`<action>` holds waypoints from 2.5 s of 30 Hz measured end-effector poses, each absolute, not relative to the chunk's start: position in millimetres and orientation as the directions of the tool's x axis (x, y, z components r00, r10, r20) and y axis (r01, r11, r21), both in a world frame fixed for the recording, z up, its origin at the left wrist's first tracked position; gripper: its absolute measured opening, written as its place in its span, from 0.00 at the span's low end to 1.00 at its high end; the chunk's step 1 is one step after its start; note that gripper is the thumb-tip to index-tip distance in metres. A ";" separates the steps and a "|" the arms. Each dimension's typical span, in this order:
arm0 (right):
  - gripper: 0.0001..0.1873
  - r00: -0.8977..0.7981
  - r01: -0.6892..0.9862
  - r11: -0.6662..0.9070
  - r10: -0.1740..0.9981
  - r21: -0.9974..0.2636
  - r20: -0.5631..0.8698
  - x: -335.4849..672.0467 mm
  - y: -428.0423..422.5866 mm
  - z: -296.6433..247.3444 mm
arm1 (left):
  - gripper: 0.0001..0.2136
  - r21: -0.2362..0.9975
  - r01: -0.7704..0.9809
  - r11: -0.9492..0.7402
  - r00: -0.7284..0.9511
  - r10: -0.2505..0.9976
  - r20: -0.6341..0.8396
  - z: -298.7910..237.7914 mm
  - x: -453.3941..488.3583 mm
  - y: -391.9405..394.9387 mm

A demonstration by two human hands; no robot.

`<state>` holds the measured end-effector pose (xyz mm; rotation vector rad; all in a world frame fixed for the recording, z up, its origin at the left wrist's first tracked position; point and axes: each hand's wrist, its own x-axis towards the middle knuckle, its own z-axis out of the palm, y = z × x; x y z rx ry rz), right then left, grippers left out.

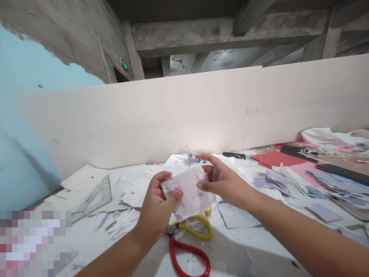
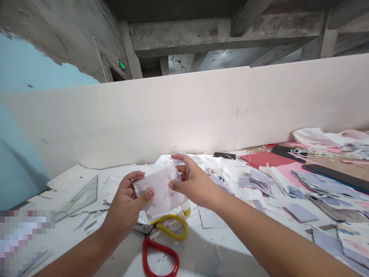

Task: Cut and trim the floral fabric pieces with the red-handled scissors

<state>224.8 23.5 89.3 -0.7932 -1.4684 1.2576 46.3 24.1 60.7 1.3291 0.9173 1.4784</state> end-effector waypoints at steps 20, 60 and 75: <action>0.11 0.014 0.179 0.402 0.912 -0.898 0.411 228.8 19.1 96.2 | 0.16 0.864 -0.497 -0.080 -0.042 0.997 0.069 73.2 45.8 35.5; 0.14 -0.368 0.778 0.316 0.930 -0.542 0.014 180.0 -7.0 27.7 | 0.16 0.862 -0.457 -0.219 -0.162 0.973 0.162 108.6 5.2 51.3; 0.26 -0.427 -0.291 -0.178 0.904 -0.940 -0.039 167.9 -2.7 21.9 | 0.17 0.888 -0.332 -0.317 -0.164 0.947 0.277 115.0 -13.4 56.3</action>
